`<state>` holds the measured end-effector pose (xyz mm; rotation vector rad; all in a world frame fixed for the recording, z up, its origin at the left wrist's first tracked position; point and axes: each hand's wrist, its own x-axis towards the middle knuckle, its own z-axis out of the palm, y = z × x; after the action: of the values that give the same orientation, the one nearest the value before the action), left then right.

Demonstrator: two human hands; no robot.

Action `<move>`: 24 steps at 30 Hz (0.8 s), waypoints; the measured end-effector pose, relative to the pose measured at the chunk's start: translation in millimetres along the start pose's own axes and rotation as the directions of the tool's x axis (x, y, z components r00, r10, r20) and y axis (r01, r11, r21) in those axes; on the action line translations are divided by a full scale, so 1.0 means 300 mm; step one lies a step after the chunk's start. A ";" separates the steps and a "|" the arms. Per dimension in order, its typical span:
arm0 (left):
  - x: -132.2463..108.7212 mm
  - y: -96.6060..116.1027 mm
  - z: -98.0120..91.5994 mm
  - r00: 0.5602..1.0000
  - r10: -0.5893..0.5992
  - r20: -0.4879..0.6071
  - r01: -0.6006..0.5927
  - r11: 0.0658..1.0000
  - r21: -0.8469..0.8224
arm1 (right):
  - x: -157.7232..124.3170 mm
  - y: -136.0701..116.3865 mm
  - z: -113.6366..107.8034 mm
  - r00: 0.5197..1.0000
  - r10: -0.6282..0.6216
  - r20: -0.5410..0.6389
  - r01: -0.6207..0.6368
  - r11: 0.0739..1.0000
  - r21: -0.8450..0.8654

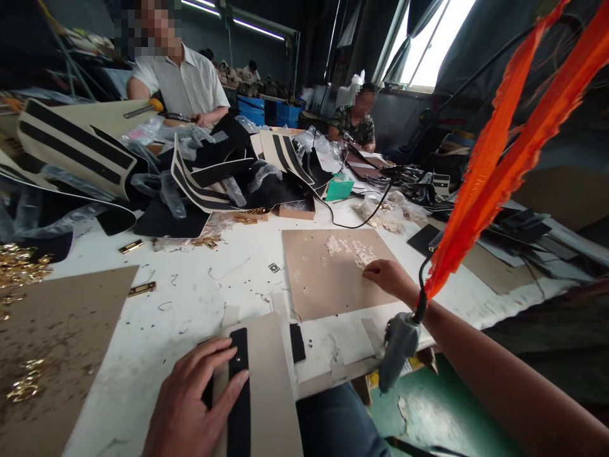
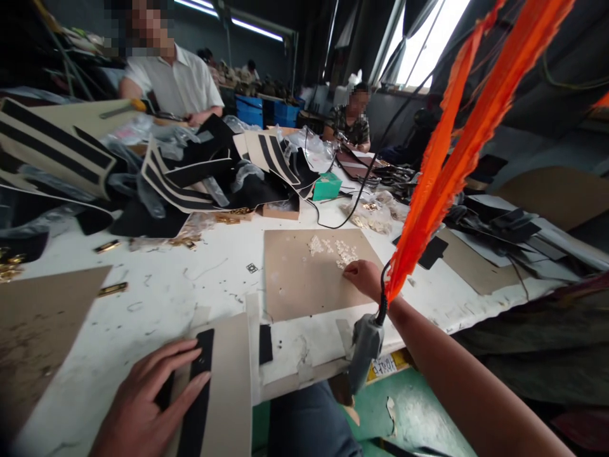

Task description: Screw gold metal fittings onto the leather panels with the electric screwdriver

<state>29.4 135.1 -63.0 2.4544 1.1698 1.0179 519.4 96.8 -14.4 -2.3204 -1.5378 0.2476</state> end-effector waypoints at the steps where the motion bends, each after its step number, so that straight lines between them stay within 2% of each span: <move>1: -0.001 0.002 -0.001 1.000 -0.001 -0.001 0.001 1.000 -0.003 | -0.002 -0.004 0.001 1.000 -0.014 -0.008 0.014 1.000 -0.023; 8: -0.011 0.001 0.006 1.000 -0.023 0.016 0.023 0.999 -0.034 | -0.078 -0.023 0.002 0.994 -0.065 -0.083 0.059 0.995 -0.075; 12: -0.012 0.002 0.006 1.000 -0.019 0.015 0.020 0.999 -0.041 | -0.117 -0.025 -0.004 0.993 -0.054 -0.104 0.051 0.998 -0.026; 18: -0.011 0.001 0.002 1.000 -0.010 0.009 0.010 0.998 -0.056 | -0.119 -0.011 -0.008 0.989 0.029 -0.148 -0.014 0.995 0.098; 21: -0.010 0.023 -0.010 1.000 -0.023 0.011 0.024 0.998 -0.059 | -0.143 -0.003 -0.045 0.978 0.106 -0.177 -0.068 0.976 0.208; 24: -0.014 0.062 -0.029 0.998 -0.054 0.025 0.056 0.996 -0.075 | -0.222 -0.024 -0.130 0.954 0.191 -0.233 -0.107 0.938 0.330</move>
<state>32.6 119.0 -49.8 2.3561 1.1631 0.9972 499.7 31.1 21.4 -2.1196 -1.1059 0.1975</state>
